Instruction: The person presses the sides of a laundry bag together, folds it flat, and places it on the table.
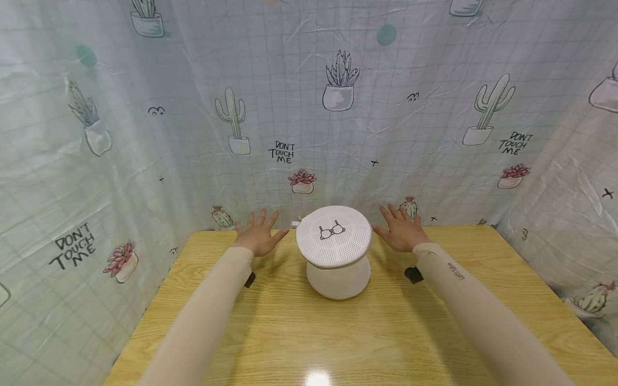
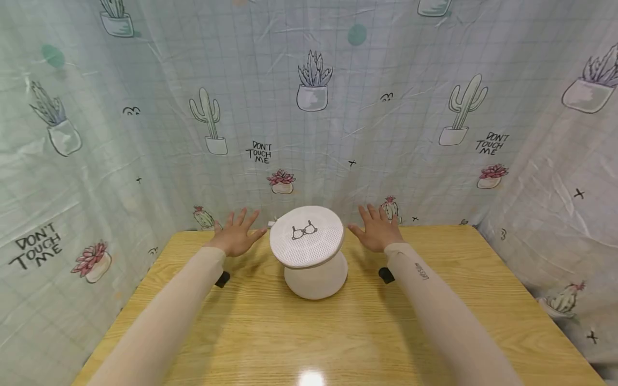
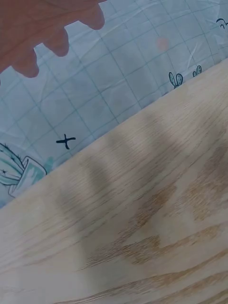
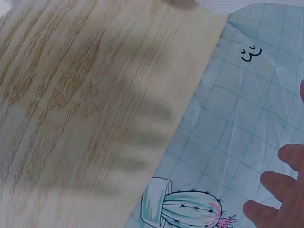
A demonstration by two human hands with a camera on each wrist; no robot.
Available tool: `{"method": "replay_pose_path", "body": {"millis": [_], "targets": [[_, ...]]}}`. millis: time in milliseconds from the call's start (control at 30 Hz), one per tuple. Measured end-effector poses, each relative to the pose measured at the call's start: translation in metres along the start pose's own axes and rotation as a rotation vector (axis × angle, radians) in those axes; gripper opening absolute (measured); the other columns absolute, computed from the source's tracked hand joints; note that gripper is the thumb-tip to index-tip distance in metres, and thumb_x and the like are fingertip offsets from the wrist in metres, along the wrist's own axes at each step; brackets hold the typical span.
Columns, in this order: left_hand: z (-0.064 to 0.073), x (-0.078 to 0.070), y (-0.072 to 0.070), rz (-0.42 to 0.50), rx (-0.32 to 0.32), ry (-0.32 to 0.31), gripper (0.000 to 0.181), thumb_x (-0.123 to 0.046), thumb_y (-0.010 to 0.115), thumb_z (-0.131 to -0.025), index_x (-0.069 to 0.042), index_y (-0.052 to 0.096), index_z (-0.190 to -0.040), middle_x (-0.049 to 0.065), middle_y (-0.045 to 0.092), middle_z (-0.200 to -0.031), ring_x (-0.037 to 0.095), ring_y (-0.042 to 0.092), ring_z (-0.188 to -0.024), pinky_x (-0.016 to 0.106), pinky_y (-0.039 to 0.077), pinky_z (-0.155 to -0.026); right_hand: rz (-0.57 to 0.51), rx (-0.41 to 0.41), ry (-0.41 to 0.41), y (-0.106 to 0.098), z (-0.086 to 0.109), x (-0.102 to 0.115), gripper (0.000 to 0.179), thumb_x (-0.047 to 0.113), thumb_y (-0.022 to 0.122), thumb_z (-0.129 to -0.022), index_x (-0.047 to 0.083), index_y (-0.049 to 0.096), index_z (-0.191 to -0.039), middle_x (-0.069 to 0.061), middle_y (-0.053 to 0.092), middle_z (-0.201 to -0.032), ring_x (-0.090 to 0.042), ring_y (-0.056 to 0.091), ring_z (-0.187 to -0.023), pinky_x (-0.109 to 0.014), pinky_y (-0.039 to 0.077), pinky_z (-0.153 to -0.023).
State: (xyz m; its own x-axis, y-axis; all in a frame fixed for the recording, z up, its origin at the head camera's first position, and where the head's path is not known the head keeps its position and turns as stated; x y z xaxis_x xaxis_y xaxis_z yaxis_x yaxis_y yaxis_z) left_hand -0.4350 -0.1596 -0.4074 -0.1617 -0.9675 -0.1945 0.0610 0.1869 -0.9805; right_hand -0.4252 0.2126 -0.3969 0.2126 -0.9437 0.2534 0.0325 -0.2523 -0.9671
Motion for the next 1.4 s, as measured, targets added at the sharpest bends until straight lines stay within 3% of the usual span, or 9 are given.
{"method": "replay_pose_path", "body": {"millis": [433, 733, 1000, 1400], "targets": [[0.015, 0.003, -0.008, -0.002, 0.002, 0.066, 0.083, -0.076, 0.026, -0.102, -0.029, 0.014, -0.168, 0.014, 0.004, -0.176, 0.049, 0.001, -0.16, 0.083, -0.004, -0.116, -0.011, 0.014, -0.04, -0.002, 0.005, 0.005, 0.077, 0.058, 0.038, -0.109, 0.013, 0.017, -0.168, -0.02, 0.01, -0.174, -0.053, 0.008, -0.158, -0.081, 0.004, -0.118], [0.022, -0.006, -0.014, -0.001, -0.015, 0.129, 0.075, -0.067, 0.034, -0.106, -0.03, 0.016, -0.168, 0.014, 0.007, -0.176, 0.049, 0.004, -0.16, 0.081, 0.002, -0.118, -0.021, 0.002, -0.098, -0.014, 0.014, 0.016, 0.075, 0.054, 0.04, -0.11, 0.011, 0.018, -0.167, -0.023, 0.014, -0.173, -0.053, 0.011, -0.157, -0.08, 0.005, -0.119], [0.032, -0.015, -0.023, -0.007, -0.036, 0.193, 0.078, -0.074, 0.028, -0.103, -0.033, 0.014, -0.168, 0.012, 0.009, -0.176, 0.047, 0.005, -0.16, 0.079, 0.003, -0.12, -0.014, -0.009, -0.15, -0.023, 0.02, 0.023, 0.072, 0.053, 0.038, -0.11, 0.012, 0.021, -0.167, -0.02, 0.016, -0.173, -0.052, 0.013, -0.157, -0.079, 0.008, -0.12], [0.042, -0.023, -0.03, 0.003, -0.061, 0.251, 0.074, -0.069, 0.032, -0.105, -0.031, 0.019, -0.167, 0.011, 0.011, -0.176, 0.045, 0.002, -0.161, 0.079, 0.004, -0.119, -0.007, -0.025, -0.239, -0.035, 0.035, 0.039, 0.066, 0.042, 0.042, -0.112, 0.012, 0.022, -0.167, -0.019, 0.019, -0.173, -0.052, 0.017, -0.156, -0.077, 0.013, -0.12]]}}
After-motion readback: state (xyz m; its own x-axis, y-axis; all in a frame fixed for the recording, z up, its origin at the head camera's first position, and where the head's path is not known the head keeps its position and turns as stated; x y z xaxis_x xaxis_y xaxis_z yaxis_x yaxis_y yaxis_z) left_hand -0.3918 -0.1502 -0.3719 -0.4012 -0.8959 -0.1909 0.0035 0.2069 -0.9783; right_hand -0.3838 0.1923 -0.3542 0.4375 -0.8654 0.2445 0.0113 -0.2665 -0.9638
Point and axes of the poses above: each hand's wrist, its own z-axis away from the middle knuckle, its own y-axis out of the palm, x = y × z, the point moved 8 cm from there along -z, towards the middle knuckle
